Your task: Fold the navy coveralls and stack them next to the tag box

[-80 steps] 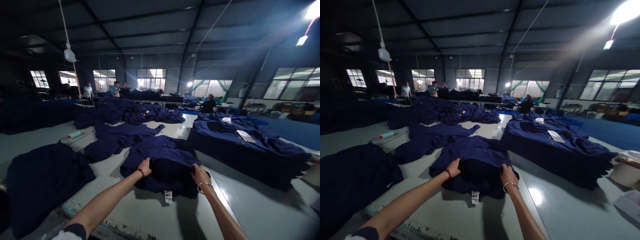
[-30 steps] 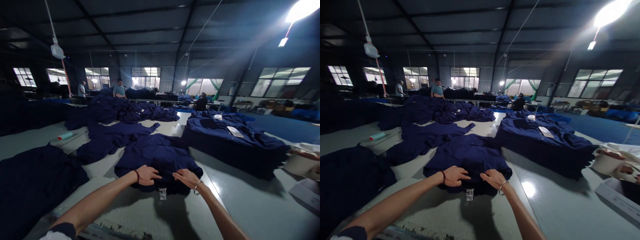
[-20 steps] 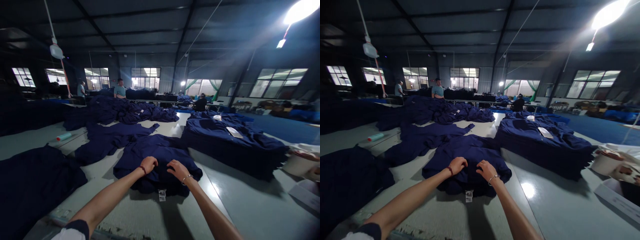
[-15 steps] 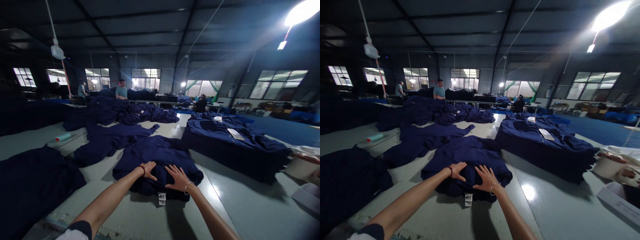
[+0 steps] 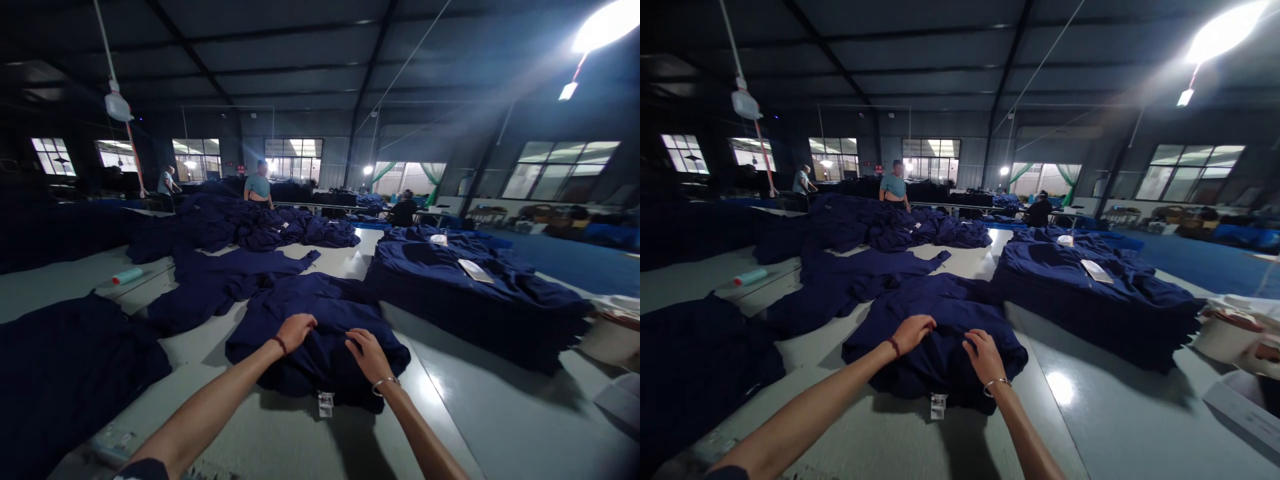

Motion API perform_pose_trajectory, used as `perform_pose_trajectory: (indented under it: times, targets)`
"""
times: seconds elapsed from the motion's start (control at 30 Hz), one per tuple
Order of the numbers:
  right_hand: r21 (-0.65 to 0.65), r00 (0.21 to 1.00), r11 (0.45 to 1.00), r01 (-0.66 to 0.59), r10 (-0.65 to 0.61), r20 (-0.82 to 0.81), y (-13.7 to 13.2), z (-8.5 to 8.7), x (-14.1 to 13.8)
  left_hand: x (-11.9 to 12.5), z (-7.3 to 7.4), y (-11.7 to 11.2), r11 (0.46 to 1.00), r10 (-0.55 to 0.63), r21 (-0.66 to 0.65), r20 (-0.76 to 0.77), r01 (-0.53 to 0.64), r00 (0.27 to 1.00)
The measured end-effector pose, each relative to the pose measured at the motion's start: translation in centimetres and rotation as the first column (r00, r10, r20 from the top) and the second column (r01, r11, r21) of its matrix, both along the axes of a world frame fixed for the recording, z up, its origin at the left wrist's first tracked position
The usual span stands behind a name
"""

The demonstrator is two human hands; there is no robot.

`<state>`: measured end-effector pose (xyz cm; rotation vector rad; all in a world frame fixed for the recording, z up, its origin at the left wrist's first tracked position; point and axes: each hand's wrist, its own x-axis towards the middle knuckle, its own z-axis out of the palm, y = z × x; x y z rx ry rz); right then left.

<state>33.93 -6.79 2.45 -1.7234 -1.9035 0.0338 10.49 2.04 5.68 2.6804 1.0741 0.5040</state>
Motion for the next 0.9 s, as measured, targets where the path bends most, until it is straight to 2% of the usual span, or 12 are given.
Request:
perform_pose_trajectory:
  times: [0.07,0.13,0.27,0.4,0.47,0.53,0.6,0.67,0.83,0.9]
  targets:
    - [-0.019,1.000,1.000,0.018,-0.017,0.009,0.5,-0.1,0.2,0.7,-0.2,-0.6,0.988,-0.138,-0.079,-0.069,0.132,0.988]
    - [-0.145,0.996,0.989,0.042,-0.031,0.081,0.4,-0.4,0.2,0.6,-1.0,-0.9,0.971,-0.212,-0.149,-0.176,0.187,0.961]
    - [-0.373,0.978,0.923,0.094,-0.016,0.209,-0.8,-0.9,0.0,-1.0,-2.9,-0.3,0.957,-0.247,-0.227,-0.320,0.179,0.915]
    - [-0.425,0.975,0.901,0.082,0.016,0.220,-1.5,-0.9,0.2,-2.1,-3.3,0.3,0.951,-0.248,-0.262,-0.318,0.167,0.915]
    - [-0.408,0.976,0.911,0.057,0.035,0.215,-1.7,-0.6,0.3,-2.2,-2.8,0.1,0.961,-0.226,-0.225,-0.293,0.163,0.929]
    - [-0.353,0.975,0.935,0.036,0.044,0.216,-1.9,-0.3,0.3,-2.1,-2.3,-0.7,0.976,-0.213,-0.101,-0.234,0.194,0.949]
    - [-0.268,0.974,0.963,0.031,0.032,0.226,-2.1,-0.1,0.2,-1.9,-2.0,-1.6,0.964,-0.254,0.041,-0.166,0.264,0.953]
    - [-0.179,0.970,0.983,0.035,0.010,0.243,-2.3,-0.1,-0.1,-1.7,-1.9,-2.4,0.947,-0.290,0.108,-0.128,0.304,0.948]
    - [-0.009,0.968,0.997,0.083,-0.078,0.239,-3.0,0.4,-0.3,-2.5,-1.7,-3.2,0.970,-0.175,0.164,-0.048,0.181,0.983]
    - [0.055,0.962,0.991,0.119,-0.129,0.242,-3.3,0.7,-0.1,-3.2,-1.6,-3.3,0.966,-0.170,0.195,-0.025,0.172,0.985]
